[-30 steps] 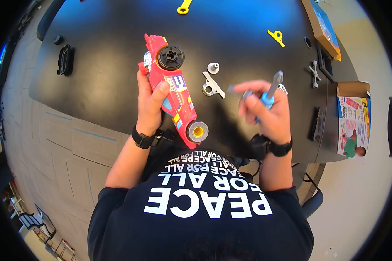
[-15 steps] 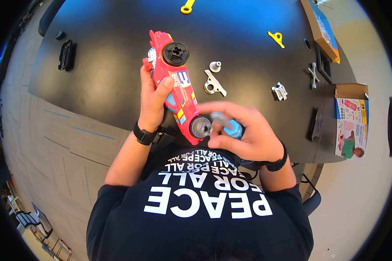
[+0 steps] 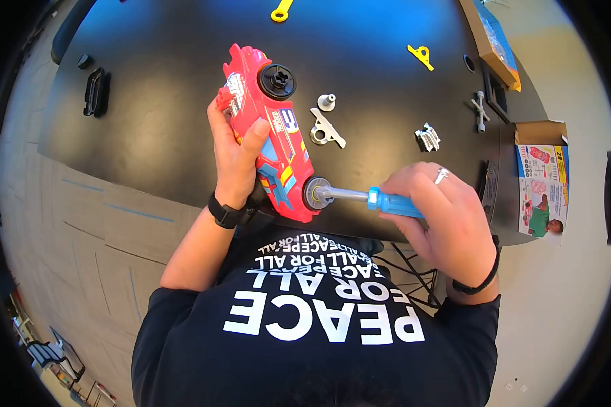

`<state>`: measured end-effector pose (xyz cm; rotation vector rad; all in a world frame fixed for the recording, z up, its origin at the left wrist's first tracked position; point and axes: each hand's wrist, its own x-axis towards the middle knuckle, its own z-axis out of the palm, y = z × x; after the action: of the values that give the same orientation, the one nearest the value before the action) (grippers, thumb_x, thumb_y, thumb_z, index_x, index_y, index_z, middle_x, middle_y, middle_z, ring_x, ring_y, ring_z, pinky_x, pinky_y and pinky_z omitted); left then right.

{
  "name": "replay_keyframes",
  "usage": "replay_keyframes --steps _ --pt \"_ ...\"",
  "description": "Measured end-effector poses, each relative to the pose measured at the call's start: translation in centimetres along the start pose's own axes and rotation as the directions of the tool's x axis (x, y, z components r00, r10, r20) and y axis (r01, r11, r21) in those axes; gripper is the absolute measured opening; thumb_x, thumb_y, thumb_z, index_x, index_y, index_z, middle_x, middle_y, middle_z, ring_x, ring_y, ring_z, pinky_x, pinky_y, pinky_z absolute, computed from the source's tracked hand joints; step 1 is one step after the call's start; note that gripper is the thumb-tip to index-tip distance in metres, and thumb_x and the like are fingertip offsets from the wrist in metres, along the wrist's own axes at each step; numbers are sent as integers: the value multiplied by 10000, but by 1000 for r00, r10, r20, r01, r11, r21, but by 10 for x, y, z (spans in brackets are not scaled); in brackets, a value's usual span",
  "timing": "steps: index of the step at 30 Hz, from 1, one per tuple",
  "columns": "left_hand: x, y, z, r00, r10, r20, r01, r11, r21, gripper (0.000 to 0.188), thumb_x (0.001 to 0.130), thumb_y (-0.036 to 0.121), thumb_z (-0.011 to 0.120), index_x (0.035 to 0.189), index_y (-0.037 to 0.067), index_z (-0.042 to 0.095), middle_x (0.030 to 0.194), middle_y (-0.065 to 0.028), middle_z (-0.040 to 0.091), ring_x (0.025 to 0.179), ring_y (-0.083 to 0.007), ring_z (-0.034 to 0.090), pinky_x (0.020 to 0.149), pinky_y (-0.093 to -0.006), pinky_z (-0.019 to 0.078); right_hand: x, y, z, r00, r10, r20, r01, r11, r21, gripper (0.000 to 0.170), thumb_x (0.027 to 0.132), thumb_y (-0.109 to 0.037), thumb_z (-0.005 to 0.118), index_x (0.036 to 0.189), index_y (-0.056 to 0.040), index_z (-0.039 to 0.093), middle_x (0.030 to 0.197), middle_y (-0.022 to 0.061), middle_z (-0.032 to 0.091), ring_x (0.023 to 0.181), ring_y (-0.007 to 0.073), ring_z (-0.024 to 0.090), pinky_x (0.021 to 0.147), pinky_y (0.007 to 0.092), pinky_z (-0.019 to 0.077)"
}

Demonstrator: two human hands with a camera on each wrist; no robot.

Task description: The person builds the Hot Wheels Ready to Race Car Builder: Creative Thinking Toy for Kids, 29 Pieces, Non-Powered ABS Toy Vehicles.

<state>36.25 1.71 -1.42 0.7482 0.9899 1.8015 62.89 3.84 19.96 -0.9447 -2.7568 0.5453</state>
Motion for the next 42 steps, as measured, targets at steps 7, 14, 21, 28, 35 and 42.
replay_keyframes --steps 7,14,21,28,35,42 --pt "0 1 1 1000 -6 -22 6 1000 -11 793 1030 265 818 1614 25 338 1473 -146 592 1285 -191 669 1099 -377 573 6 -3 -8 996 -57 -74 54 998 -42 320 786 7 898 1064 -30 744 1028 123 717 855 325 713 728 403 563" --pt "0 1 3 1000 -14 -14 14 1000 10 793 1033 277 820 1612 21 342 1486 -156 592 1293 -192 662 1114 -381 562 14 -1 -8 978 -169 -123 159 983 -94 367 813 -11 886 1164 -23 779 1031 128 698 846 312 694 719 395 550" --pt "0 -1 2 999 -29 -32 30 999 20 794 1031 286 824 1608 19 348 1477 -157 600 1286 -194 669 1109 -381 566 15 -13 -8 996 14 -85 -9 998 61 539 843 -244 971 1277 -17 746 999 123 714 875 293 711 750 374 562" --pt "-1 4 5 999 -12 -31 12 1000 14 806 1031 296 828 1614 22 343 1462 -153 611 1276 -188 674 1090 -375 579 13 -9 -17 999 -21 -41 23 998 54 493 850 -166 971 1249 -2 733 1123 163 718 858 270 690 723 373 557" --pt "-1 2 3 999 -24 -22 24 1000 3 802 1037 288 818 1622 33 332 1445 -143 594 1256 -186 688 1065 -372 600 20 -9 -8 988 -54 -148 70 992 105 484 860 -180 976 1240 2 739 984 125 733 757 230 662 645 337 511" --pt "0 1 3 999 -38 -14 38 999 -8 774 1046 262 805 1617 30 337 1447 -146 599 1243 -185 694 1058 -368 602 18 -17 -12 992 92 -91 -81 990 117 490 872 -181 967 1264 7 740 1142 135 733 799 194 676 559 270 463"
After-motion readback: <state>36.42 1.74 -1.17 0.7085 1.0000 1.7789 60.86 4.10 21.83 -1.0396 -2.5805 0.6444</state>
